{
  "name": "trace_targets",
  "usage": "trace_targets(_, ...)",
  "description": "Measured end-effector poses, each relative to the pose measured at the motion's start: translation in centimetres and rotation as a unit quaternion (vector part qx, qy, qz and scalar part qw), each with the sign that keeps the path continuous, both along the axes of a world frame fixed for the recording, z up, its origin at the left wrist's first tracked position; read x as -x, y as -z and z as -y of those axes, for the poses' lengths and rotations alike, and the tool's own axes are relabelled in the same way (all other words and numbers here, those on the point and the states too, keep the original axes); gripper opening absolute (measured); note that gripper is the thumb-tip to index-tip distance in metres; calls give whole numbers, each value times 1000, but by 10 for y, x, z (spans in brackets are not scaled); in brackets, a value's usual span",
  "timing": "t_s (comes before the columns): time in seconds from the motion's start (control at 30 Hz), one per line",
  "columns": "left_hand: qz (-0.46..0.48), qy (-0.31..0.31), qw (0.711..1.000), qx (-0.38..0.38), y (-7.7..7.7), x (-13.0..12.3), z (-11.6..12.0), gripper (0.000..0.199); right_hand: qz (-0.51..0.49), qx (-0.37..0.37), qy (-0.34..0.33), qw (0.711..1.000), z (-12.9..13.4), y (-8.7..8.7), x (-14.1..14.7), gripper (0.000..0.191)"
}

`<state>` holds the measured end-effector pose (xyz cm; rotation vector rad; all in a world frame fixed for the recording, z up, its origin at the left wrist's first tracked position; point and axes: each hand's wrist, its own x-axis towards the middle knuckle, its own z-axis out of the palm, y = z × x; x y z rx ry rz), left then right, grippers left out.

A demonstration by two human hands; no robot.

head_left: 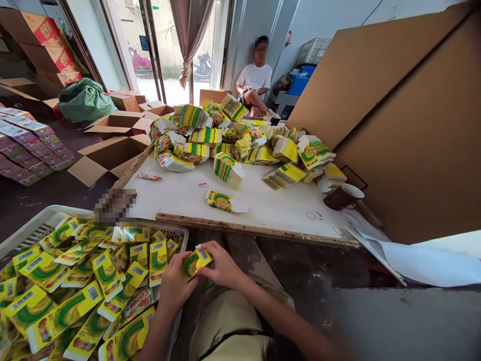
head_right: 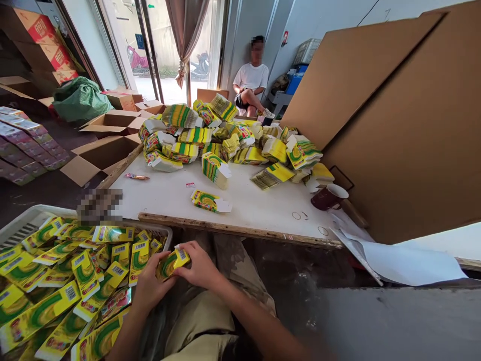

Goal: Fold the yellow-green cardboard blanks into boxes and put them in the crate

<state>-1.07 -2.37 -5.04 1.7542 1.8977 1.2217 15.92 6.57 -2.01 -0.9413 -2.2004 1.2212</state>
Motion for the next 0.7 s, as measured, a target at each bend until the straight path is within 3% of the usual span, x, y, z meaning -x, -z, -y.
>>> trace_targets(0.17, 9, -20, 1000, -14, -2, 0, 0, 44, 4, 6, -109, 994, -5, -2, 1, 52)
trace_targets(0.37, 4, -24, 1000, -6, 6, -2, -2, 45, 59, 17, -88, 994, -1, 0, 7, 56)
trace_targets(0.5, 5, -48, 999, -6, 10, 2, -2, 51, 22, -15, -90, 996, -10, -5, 11, 67)
trace_targets(0.7, 39, -66, 997, 17, 11, 4, 1, 63, 30, -60, -105, 992, -20, -5, 5, 23)
